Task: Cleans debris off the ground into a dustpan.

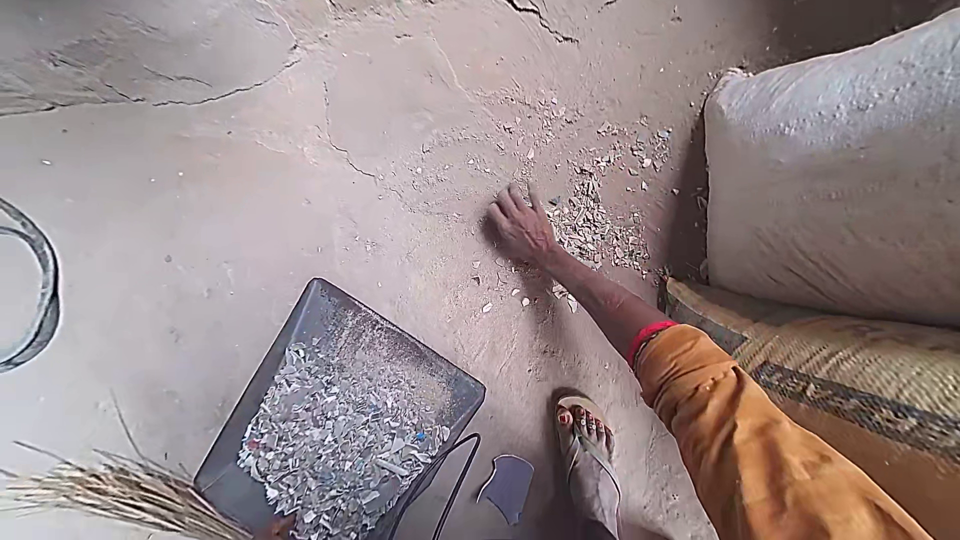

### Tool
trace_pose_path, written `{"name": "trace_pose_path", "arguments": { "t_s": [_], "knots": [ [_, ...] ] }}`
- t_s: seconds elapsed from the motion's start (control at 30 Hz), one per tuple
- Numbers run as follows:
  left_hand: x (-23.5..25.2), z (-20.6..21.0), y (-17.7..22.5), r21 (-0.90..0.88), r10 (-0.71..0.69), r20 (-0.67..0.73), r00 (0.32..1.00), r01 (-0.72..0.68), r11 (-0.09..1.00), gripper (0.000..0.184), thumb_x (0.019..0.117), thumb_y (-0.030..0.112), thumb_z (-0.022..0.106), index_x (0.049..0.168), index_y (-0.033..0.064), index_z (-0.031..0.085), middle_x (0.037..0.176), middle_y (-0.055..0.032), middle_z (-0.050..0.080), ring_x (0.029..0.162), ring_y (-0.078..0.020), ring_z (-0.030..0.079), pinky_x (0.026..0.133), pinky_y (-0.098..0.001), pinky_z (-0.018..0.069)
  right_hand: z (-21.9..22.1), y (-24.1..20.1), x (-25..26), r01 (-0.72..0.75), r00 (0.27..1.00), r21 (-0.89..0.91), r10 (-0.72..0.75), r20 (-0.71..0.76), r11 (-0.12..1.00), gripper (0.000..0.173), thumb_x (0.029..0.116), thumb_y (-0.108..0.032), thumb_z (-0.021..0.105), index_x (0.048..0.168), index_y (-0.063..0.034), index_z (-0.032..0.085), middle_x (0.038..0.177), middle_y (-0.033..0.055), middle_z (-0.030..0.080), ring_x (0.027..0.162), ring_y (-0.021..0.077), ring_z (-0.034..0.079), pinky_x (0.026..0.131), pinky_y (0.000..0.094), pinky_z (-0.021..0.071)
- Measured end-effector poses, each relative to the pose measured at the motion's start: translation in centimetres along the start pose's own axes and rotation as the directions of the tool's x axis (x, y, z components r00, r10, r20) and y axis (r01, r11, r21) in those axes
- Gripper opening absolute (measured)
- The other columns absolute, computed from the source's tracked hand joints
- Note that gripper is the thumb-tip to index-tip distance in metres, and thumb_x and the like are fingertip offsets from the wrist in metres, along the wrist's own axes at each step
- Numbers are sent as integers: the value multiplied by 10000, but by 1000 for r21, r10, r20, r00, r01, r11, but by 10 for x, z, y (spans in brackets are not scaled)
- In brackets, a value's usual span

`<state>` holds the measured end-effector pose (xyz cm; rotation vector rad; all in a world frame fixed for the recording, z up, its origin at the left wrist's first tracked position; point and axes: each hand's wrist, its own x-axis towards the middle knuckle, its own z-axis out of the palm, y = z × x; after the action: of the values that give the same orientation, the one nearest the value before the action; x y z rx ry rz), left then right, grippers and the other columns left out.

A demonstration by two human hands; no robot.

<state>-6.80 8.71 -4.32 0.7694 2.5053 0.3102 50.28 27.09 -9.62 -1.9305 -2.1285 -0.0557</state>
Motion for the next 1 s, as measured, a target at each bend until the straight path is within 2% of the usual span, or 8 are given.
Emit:
{"name": "trace_pose_path", "arguments": {
  "t_s": [0.13, 0.27, 0.4, 0.53, 0.6, 0.73, 0.87, 1.0],
  "knots": [
    [29, 14, -33, -151, -3, -24, 1000, -1, 989, 360, 825, -1, 566, 1161, -128, 579, 988, -175, 612, 792, -151, 561, 752, -372, 521, -41, 83, -7, -356, 928, -68, 361, 87, 932, 356, 1037, -236, 489, 1278, -28, 647, 1288, 268, 622, 1280, 469, 563, 1137, 740, 263],
    [20, 13, -22, -193, -64, -13, 998, 60, 979, 401, 829, -56, 557, 1219, -145, 538, 1079, -236, 580, 856, -212, 534, 790, -427, 504, -52, 124, -41, -581, 813, 158, 579, 64, 799, 468, 985, -402, 593, 1281, -47, 665, 1361, 276, 572, 1299, 458, 529, 1056, 604, 432],
    [23, 13, -27, -77, 0, -1, 1000, 0, 997, 403, 836, -60, 590, 1228, -156, 576, 1209, -319, 602, 1028, -334, 594, 930, -515, 485, -40, 69, -90, -520, 837, 323, 547, 7, 791, 601, 933, -509, 667, 1369, -96, 639, 1481, 241, 509, 1406, 433, 446, 1153, 597, 366],
    [35, 17, -50, -67, 14, -91, 996, -20, 998, 501, 813, 15, 646, 1284, -139, 567, 1239, -345, 607, 1124, -423, 593, 982, -593, 449, -13, 2, -117, -389, 910, 182, 407, -73, 903, 728, 856, -726, 604, 1394, -238, 653, 1511, 199, 517, 1439, 468, 402, 1166, 656, 300],
    [28, 13, -43, -97, 89, -127, 988, -101, 990, 577, 760, 8, 653, 1309, -126, 534, 1156, -315, 623, 976, -353, 607, 884, -556, 489, -10, -14, -119, -331, 941, 60, 334, -56, 942, 605, 946, -665, 515, 1395, -281, 648, 1482, 210, 544, 1386, 499, 455, 1073, 692, 361],
    [-9, 22, 1, -167, 68, -91, 994, -82, 983, 732, 681, -66, 688, 1384, -83, 485, 1215, -318, 600, 1029, -394, 603, 877, -588, 493, -30, -5, -101, -304, 952, 121, 305, 9, 945, 337, 924, -72, 659, 1244, -153, 728, 1222, 297, 649, 1085, 526, 625, 782, 653, 516],
    [-37, 35, 67, -26, 170, 48, 984, -169, 985, 700, 733, -5, 710, 1395, -84, 497, 1231, -350, 591, 1112, -472, 583, 932, -652, 452, -47, 14, -78, -597, 796, 290, 596, 104, 748, 359, 931, -141, 682, 1283, -73, 707, 1274, 305, 634, 1143, 492, 632, 892, 653, 511],
    [-48, 48, 102, 24, 186, 69, 980, -188, 982, 562, 828, 15, 675, 1355, -108, 523, 1173, -357, 600, 1065, -473, 586, 934, -640, 443, -76, 3, -78, -656, 669, 681, 669, 324, 326, 400, 1014, -278, 665, 1318, -18, 652, 1215, 222, 683, 1076, 322, 656, 945, 534, 507]
  ]
}}
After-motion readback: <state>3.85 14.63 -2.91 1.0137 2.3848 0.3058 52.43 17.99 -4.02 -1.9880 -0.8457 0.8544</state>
